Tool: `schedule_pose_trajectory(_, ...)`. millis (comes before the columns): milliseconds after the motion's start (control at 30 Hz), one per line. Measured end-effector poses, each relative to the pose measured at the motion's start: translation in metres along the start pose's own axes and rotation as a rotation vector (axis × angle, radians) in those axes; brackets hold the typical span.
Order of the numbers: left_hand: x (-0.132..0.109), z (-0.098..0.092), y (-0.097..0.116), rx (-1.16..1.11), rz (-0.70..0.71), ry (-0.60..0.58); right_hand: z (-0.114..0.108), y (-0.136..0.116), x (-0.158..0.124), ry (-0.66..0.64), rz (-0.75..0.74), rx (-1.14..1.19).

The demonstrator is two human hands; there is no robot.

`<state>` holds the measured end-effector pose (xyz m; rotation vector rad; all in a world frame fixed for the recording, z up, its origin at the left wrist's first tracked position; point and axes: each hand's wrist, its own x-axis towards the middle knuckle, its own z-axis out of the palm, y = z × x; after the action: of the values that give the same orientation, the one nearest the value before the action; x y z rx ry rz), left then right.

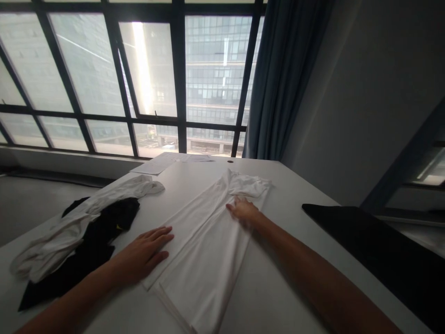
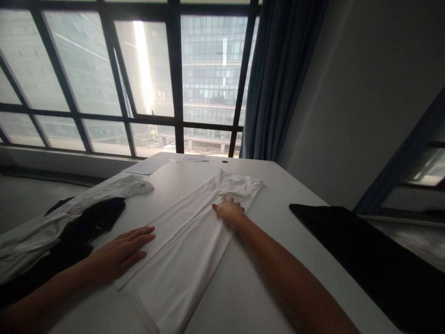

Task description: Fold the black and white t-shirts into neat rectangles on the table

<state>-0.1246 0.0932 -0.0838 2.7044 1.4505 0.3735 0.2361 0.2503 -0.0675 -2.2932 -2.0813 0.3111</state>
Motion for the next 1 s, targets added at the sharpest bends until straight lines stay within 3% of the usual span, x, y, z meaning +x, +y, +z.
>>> schedule_pose_trajectory(100,0.001,-0.005,0.009,0.012,-0.033,-0.027,0.013,0.010,-0.031,0.020,-0.154,-0.048)
schedule_pose_trajectory(200,0.004,-0.012,0.033,-0.031,0.021,-0.044,0.007,0.033,-0.051,0.096,-0.264,-0.141)
schedule_pose_trajectory(300,0.007,-0.017,0.067,-0.133,0.147,-0.066,-0.009,0.051,-0.074,0.203,-0.234,-0.262)
schedule_pose_trajectory(400,0.009,-0.018,0.096,-0.181,0.227,-0.086,-0.013,0.058,-0.110,0.195,-0.172,-0.241)
schedule_pose_trajectory(500,0.011,-0.018,0.111,-0.205,0.251,-0.109,-0.004,0.063,-0.151,0.117,-0.207,-0.194)
schedule_pose_trajectory(600,0.015,-0.018,0.119,-0.241,0.194,-0.163,0.002,0.075,-0.180,0.128,-0.268,-0.230)
schedule_pose_trajectory(733,0.019,-0.021,0.138,-0.264,0.079,-0.230,-0.006,0.094,-0.195,0.176,-0.210,-0.314)
schedule_pose_trajectory(833,0.019,-0.026,0.157,-0.291,0.089,-0.326,-0.015,0.103,-0.200,0.152,-0.162,-0.309)
schedule_pose_trajectory(933,0.020,-0.034,0.164,-0.402,0.067,-0.471,-0.019,0.105,-0.210,0.155,-0.205,-0.242)
schedule_pose_trajectory(1000,0.023,-0.035,0.157,-0.439,0.053,-0.432,-0.019,0.106,-0.217,0.197,-0.291,-0.167)
